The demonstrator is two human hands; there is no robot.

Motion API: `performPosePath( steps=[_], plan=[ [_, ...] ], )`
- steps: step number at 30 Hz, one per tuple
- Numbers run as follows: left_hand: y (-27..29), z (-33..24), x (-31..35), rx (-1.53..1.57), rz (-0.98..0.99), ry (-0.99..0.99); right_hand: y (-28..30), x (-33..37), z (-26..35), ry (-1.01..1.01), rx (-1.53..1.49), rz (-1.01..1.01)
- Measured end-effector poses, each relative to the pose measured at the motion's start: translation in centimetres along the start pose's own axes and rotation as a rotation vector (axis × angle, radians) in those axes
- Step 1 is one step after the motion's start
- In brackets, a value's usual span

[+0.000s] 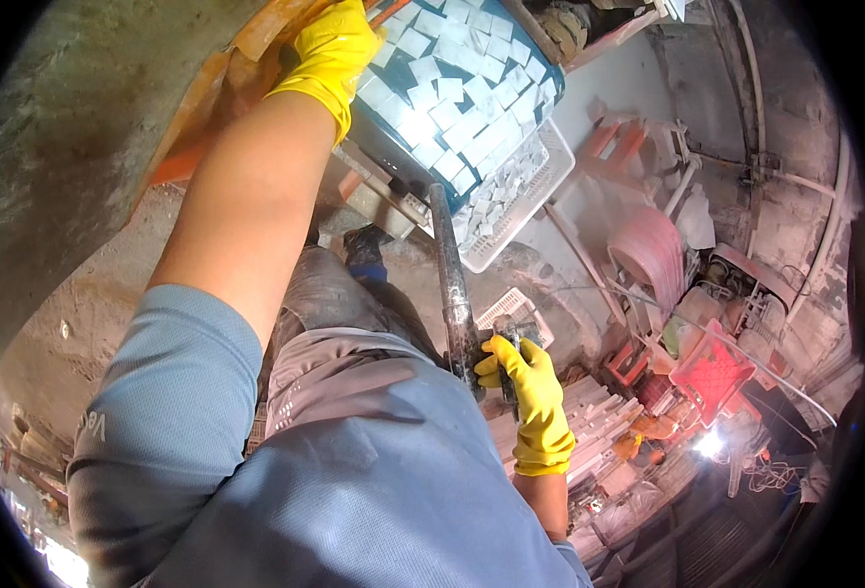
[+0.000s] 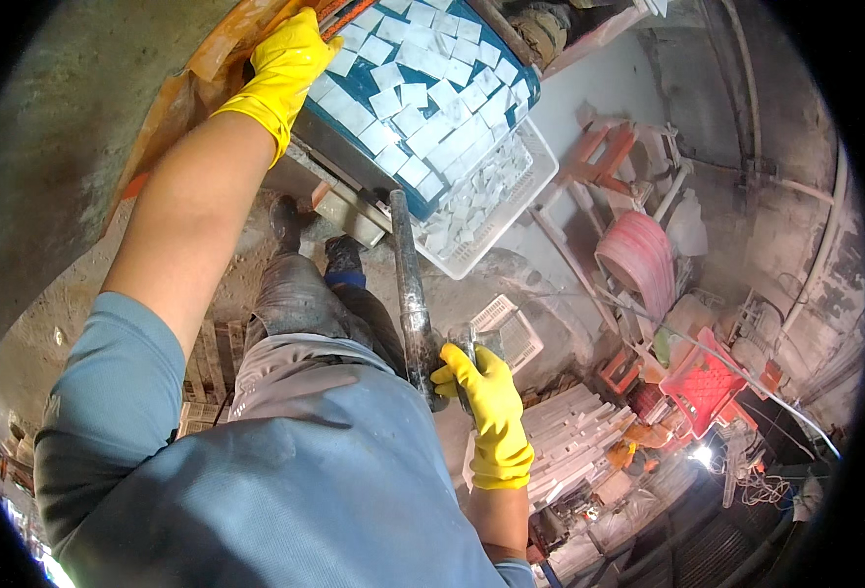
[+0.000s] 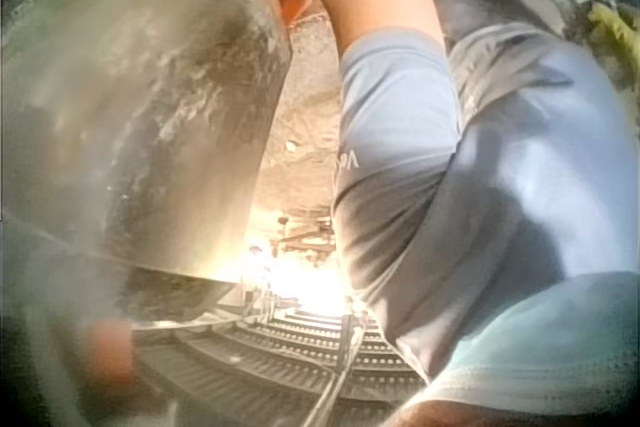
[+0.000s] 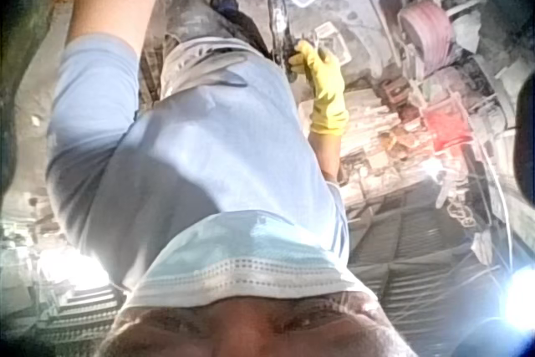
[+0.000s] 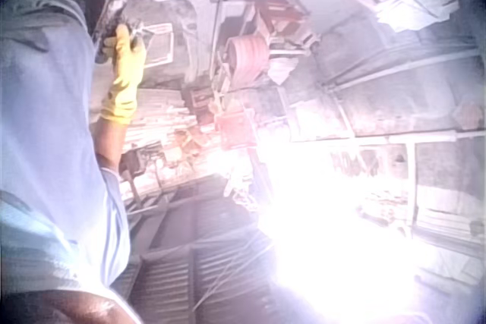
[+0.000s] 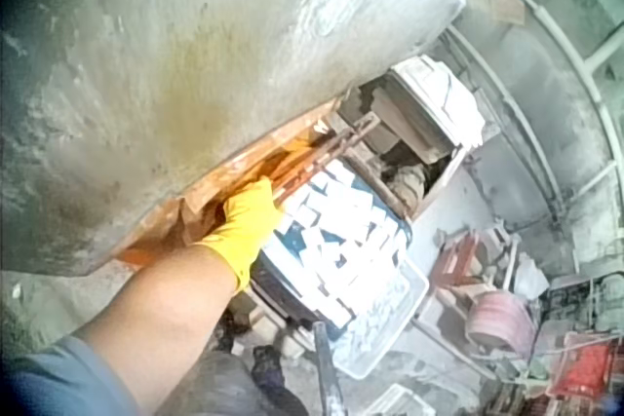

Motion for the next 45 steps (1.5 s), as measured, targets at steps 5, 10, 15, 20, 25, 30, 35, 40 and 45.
performPosePath(
  steps=[5,10,15,20,25,30,35,40,45],
  plan=[
    [0.1,-0.1,-0.1,-0.012,-0.013,-0.021,-0.4,0.1,0.0,0.001,-0.037,0.010],
    [-0.5,0.5,-0.6,-0.044,-0.029,-0.055,-0.5,0.3,0.6,0.015,-0.035,0.012],
    [-0.7,0.7,-0.7,-0.089,-0.004,-0.080,-0.5,0.5,1.2,0.020,-0.027,0.024],
    [0.4,0.6,-0.4,-0.080,0.018,-0.042,-0.6,0.8,2.2,0.026,-0.007,0.038],
    [1.1,0.5,-0.3,-0.077,0.038,-0.021,-0.7,1.2,3.6,0.028,0.013,0.047],
    [2.1,-0.1,-0.2,-0.055,0.024,-0.028,-1.0,1.5,4.9,0.037,0.010,0.085],
    [2.3,0.2,-0.9,-0.059,0.020,-0.061,-1.1,0.2,4.6,0.016,0.003,0.086],
    [1.8,0.2,-1.2,-0.089,0.041,-0.044,-1.3,-1.4,3.2,0.005,-0.053,0.062],
    [0.9,-0.1,-1.6,-0.156,0.086,-0.030,-0.8,-2.6,-2.3,0.023,-0.067,0.011]
  ],
)
Point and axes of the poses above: each hand's wrist, its own x-axis away from the middle knuckle, its own y-axis out of the back of the hand, z = x × y, the point moved 10 cm from there along -x, towards the middle knuckle, and after that the axes turned 7 degrees about x, right-handed, at the moved point
